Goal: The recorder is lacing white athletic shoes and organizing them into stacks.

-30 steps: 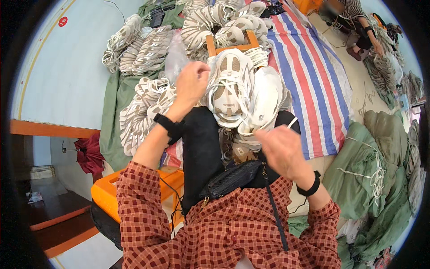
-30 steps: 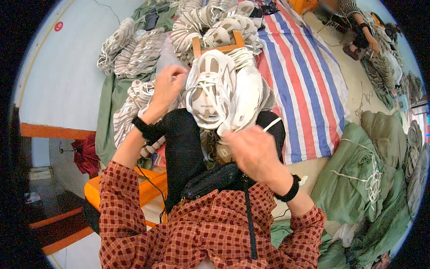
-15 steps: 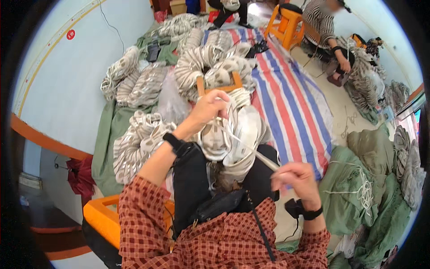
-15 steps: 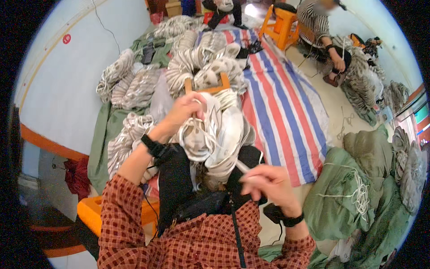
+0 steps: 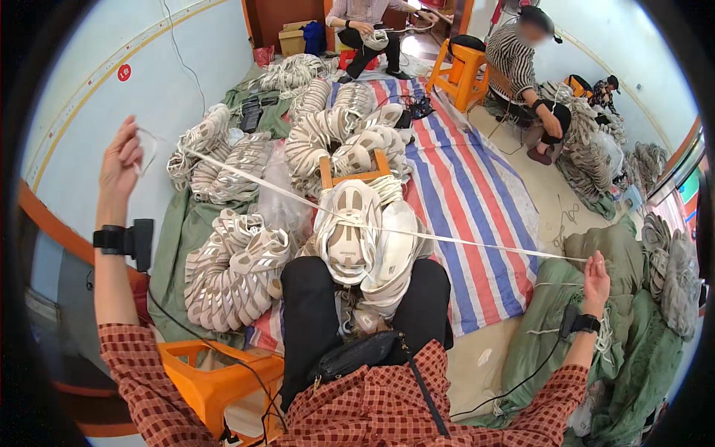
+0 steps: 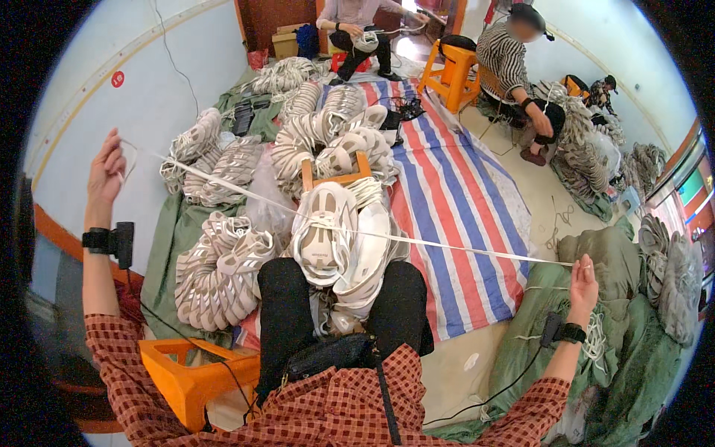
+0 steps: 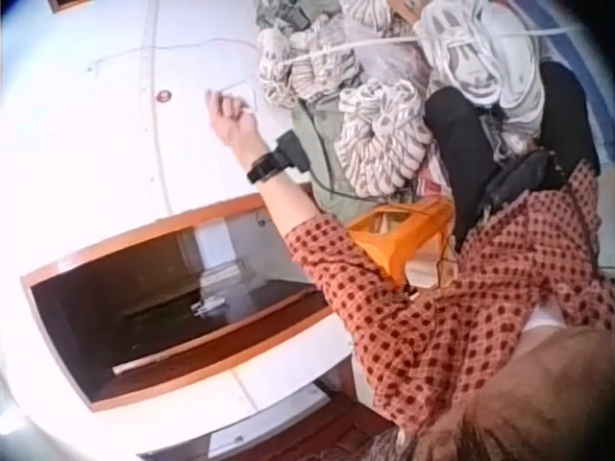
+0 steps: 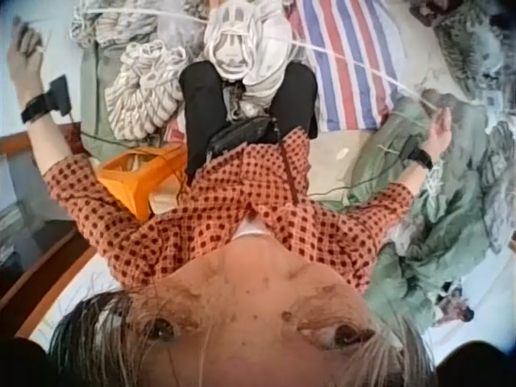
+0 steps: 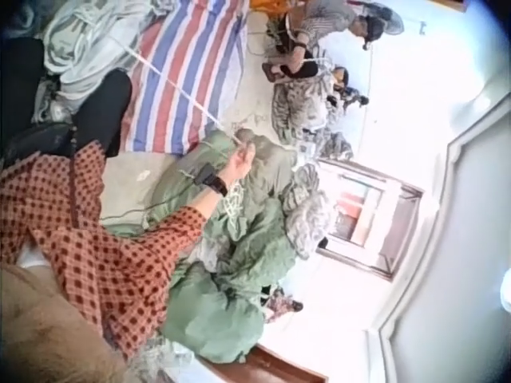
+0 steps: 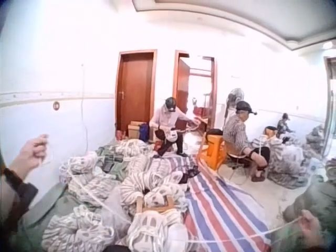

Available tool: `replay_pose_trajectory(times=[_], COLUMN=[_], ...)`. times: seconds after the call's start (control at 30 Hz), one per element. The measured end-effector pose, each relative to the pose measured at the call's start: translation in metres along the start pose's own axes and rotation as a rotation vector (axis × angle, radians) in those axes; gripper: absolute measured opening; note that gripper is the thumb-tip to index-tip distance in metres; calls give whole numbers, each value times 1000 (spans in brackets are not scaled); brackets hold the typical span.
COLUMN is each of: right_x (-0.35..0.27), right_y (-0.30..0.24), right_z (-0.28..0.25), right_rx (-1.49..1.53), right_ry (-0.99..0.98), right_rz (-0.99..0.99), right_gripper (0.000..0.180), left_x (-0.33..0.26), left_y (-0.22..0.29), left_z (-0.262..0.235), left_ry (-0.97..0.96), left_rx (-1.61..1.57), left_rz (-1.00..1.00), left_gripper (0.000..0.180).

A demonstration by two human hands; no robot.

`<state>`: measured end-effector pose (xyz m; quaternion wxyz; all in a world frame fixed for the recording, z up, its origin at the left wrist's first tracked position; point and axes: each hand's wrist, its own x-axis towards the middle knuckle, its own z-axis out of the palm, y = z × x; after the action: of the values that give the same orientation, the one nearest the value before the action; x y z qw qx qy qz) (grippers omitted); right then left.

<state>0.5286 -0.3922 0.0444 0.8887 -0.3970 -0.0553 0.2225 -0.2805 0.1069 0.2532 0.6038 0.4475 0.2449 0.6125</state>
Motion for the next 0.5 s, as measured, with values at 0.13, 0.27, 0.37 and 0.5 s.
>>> replay_pose_trajectory(times=[0.13,0.27,0.37,0.5], right_x=[49,95,50,-40], right_y=[-41,-116,9,131], right_z=[-54,-77,93,206], right_rx=[-123,-368,-414,-889], right_ry=[-340,-245,-157,-583], right_rz=[93,-44,-173,43], right_gripper=[37,27,24,21], left_x=[18,37,4,-13], left_y=[63,98,139,45], left_z=[-63,-141,-122,-134], left_ry=[61,145,371,232], left_rx=[169,226,340,897], left_rz=[73,127,270,108], left_gripper=[27,34,35,32])
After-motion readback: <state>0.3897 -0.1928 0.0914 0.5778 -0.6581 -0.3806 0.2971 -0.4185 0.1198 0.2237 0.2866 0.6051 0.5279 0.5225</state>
